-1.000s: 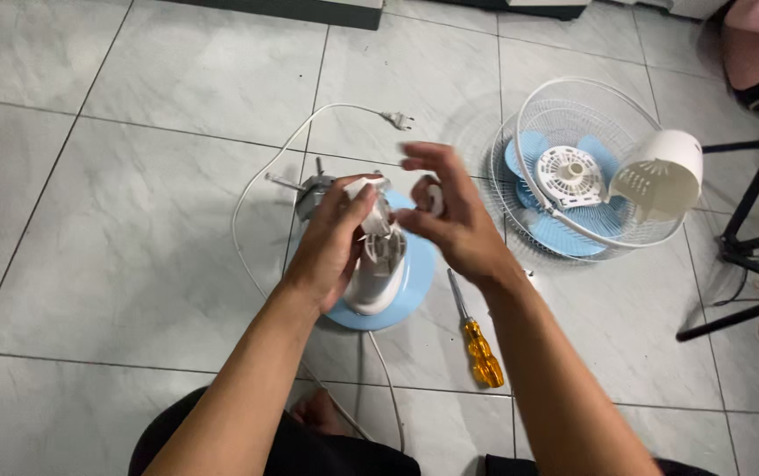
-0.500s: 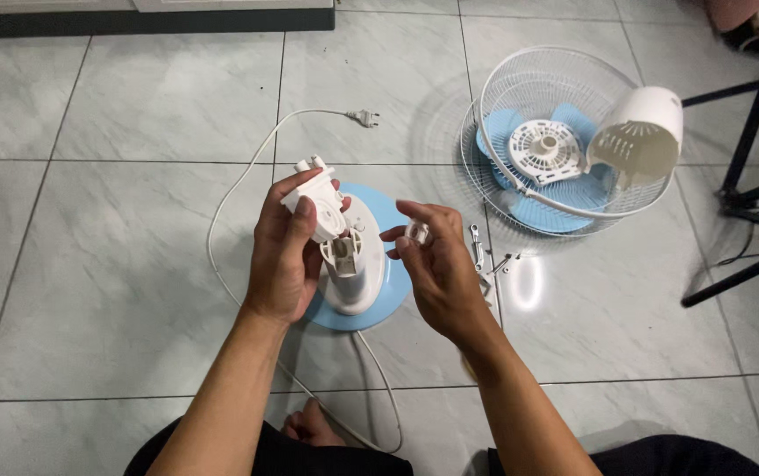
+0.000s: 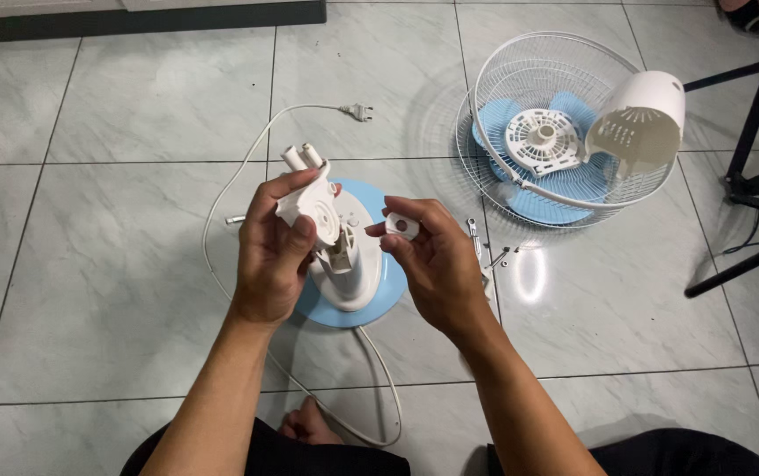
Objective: The person disassembles an electric fan motor assembly using a screwdriver, removing screws and separating the motor from its white plastic housing. The person then reattaches the housing to the fan base and aligns the components.
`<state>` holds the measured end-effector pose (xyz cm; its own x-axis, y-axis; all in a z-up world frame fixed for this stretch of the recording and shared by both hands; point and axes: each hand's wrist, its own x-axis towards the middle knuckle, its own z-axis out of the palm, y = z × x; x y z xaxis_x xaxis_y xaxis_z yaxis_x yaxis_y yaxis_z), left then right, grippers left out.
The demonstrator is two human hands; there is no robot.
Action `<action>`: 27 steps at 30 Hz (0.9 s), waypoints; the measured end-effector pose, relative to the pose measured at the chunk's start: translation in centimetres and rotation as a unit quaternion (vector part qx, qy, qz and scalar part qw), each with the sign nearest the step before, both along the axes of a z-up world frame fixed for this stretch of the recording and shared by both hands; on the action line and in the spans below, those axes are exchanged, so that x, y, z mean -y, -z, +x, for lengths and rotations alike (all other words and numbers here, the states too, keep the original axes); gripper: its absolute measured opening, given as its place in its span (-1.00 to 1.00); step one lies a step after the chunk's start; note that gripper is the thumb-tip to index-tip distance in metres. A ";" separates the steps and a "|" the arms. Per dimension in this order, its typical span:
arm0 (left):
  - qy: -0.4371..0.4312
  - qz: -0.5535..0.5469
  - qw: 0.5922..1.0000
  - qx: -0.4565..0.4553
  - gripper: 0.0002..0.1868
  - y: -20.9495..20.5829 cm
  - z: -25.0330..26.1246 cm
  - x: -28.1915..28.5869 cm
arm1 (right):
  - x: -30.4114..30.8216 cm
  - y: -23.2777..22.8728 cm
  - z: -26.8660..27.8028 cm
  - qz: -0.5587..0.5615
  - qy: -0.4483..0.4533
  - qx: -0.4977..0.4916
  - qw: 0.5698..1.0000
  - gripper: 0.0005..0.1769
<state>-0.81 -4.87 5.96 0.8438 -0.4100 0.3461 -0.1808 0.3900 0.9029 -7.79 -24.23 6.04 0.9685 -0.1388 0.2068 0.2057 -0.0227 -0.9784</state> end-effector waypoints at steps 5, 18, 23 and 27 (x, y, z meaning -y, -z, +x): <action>0.004 0.019 0.999 0.027 -0.44 -0.5 -0.2 -0.1 | 0.3 -0.2 0.7 0.106 0.000 -0.024 0.994 -0.57; 0.007 0.047 0.998 0.043 -0.46 -0.8 -0.3 -0.4 | -1.1 -1.6 1.4 -0.008 -0.031 -0.016 0.999 -0.62; 0.047 -0.008 0.999 0.001 -0.46 -0.5 -0.2 -0.5 | -0.7 -2.5 1.0 -0.045 -0.032 0.004 0.998 -0.65; 0.070 -0.069 0.995 -0.029 -0.48 -0.4 -0.3 -0.1 | -0.6 -3.5 0.8 -0.178 0.004 0.032 0.984 -0.59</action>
<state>-1.13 -4.73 6.38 0.8018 -0.4772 0.3596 -0.0655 0.5280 0.8467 -7.04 -23.67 9.52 0.9509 -0.0543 0.3047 0.2656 -0.3624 -0.8934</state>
